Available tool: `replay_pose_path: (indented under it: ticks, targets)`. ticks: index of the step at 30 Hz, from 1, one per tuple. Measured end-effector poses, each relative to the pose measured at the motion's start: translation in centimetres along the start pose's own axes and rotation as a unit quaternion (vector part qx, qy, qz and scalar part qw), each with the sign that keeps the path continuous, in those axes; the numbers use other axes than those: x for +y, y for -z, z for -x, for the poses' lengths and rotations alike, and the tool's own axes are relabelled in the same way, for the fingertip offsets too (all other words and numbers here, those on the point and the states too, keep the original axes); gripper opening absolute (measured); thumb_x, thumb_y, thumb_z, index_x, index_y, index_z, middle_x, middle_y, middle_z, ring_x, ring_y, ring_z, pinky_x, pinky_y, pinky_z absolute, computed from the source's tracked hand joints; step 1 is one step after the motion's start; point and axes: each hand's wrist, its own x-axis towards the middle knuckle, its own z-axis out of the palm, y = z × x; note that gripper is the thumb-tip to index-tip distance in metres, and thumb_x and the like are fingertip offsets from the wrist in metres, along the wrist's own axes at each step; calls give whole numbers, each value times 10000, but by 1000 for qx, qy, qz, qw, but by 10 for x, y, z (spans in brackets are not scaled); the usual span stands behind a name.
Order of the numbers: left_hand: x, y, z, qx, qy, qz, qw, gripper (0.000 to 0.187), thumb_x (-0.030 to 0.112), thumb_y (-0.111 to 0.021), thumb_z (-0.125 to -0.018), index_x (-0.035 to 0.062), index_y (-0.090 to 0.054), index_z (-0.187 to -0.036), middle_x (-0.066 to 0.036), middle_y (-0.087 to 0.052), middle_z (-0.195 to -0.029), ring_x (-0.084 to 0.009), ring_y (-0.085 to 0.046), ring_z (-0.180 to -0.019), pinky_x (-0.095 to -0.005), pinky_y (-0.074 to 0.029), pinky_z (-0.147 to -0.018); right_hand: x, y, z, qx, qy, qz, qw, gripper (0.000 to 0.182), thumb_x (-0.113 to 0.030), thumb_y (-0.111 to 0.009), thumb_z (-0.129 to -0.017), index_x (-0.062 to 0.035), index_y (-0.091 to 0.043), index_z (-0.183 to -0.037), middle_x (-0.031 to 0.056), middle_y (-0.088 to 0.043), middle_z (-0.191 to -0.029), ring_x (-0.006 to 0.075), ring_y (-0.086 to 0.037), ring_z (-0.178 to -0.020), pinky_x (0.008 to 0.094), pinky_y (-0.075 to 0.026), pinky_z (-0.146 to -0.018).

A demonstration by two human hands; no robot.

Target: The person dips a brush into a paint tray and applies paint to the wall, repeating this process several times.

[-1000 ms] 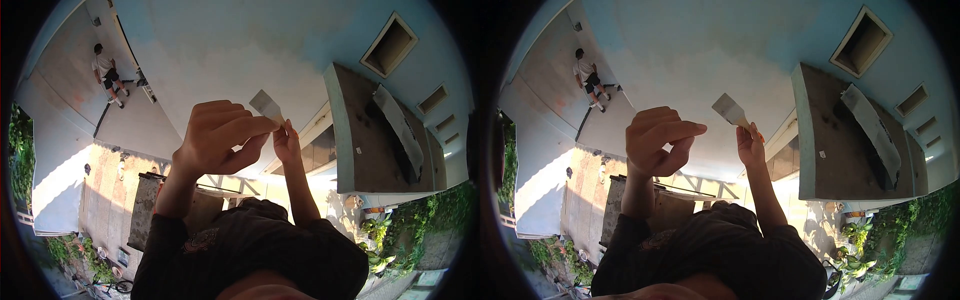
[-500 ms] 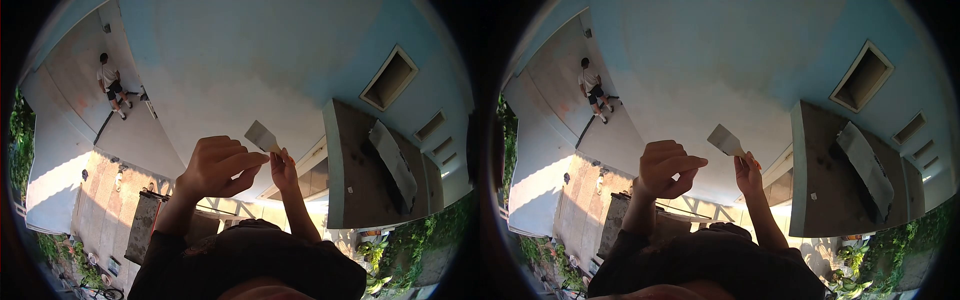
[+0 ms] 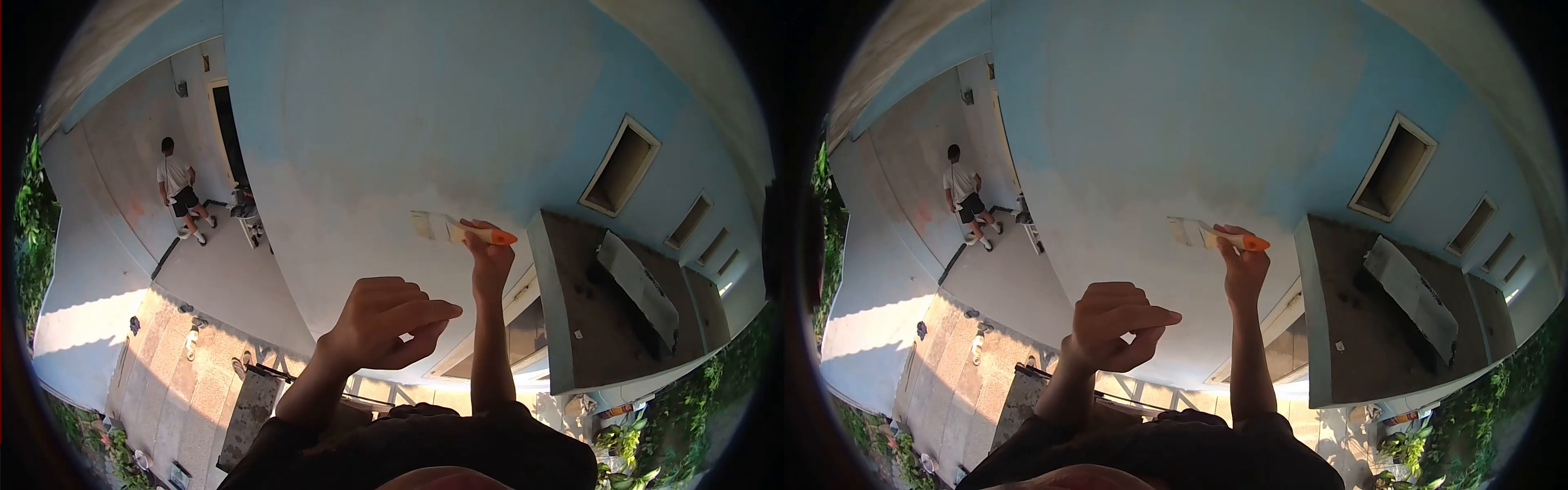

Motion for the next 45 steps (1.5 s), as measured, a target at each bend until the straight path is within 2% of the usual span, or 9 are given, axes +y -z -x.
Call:
replay_pose_path:
  ticks: [7, 14, 16, 18, 23, 28, 34, 39, 45]
  targets:
    - [17, 26, -5, 50, -31, 9, 998, 284, -90, -644, -706, 21, -750, -945, -17, -578, -546, -116, -463, -417, -269, -325, -421, -126, -61, -182, -194, 152, 350, 904, 113, -108, -726, -932, -71, -740, -1037, 62, -749, -975, 205, -713, -952, 353, -561, -884]
    - [26, 41, -2, 64, -44, 0, 997, 288, -102, -631, -697, 8, -746, -937, -28, -611, -566, -113, -463, -417, -268, -319, -421, -242, -85, -258, -89, 432, 390, 808, 121, -91, -718, -933, -80, -717, -1053, 38, -750, -1043, 190, -704, -976, 344, -577, -880]
    - [26, 40, -2, 78, -38, 14, 996, 287, -68, -717, -726, 49, -754, -986, 24, -536, -534, -106, -488, -436, -278, -337, -436, -258, -90, -276, -96, 622, 350, 694, 48, 48, -678, -910, 3, -663, -920, 131, -693, -904, 267, -671, -787, 321, -521, -720]
    - [23, 40, -2, 77, -44, 15, 996, 297, -85, -678, -704, 31, -752, -968, 5, -562, -541, -106, -470, -423, -274, -322, -429, -249, -93, -272, -114, 604, 367, 698, 46, 36, -652, -901, -3, -643, -880, 119, -663, -876, 284, -639, -761, 361, -508, -688]
    - [26, 35, -4, 80, -57, 15, 995, 309, -85, -657, -684, 25, -755, -954, 2, -560, -530, -105, -445, -404, -273, -302, -422, -137, -70, -202, -318, 586, 562, 489, 216, -43, -770, -770, -95, -654, -945, 13, -635, -1029, 195, -636, -956, 307, -612, -714]
    - [34, 28, -2, 75, -78, 16, 994, 282, -36, -689, -698, 52, -763, -956, 24, -509, -505, -106, -438, -402, -284, -294, -419, -69, -58, -134, -500, 393, 508, 581, 100, -2, -704, -831, -81, -645, -847, 40, -639, -908, 203, -655, -905, 354, -578, -738]
    - [39, 21, -2, 65, -88, 21, 994, 229, 3, -709, -730, 62, -765, -945, 9, -498, -507, -110, -420, -400, -290, -276, -414, -189, -109, -233, -357, 349, 452, 739, 46, -9, -657, -930, -50, -638, -931, 53, -646, -862, 212, -627, -788, 336, -493, -713]
    - [47, 13, -1, 58, -89, 27, 994, 216, 15, -716, -753, 61, -766, -958, 8, -491, -523, -114, -427, -408, -298, -279, -412, -257, -133, -258, -195, 666, 424, 582, 52, 35, -635, -868, -17, -636, -860, 106, -640, -873, 300, -629, -807, 384, -521, -711]
    - [51, 9, 1, 58, -101, 42, 992, 221, 31, -741, -757, 53, -755, -976, 10, -505, -563, -127, -455, -435, -299, -307, -415, -107, -97, -187, -287, 596, 537, 524, 132, -18, -736, -787, -94, -637, -830, 45, -627, -968, 200, -636, -889, 333, -590, -664]
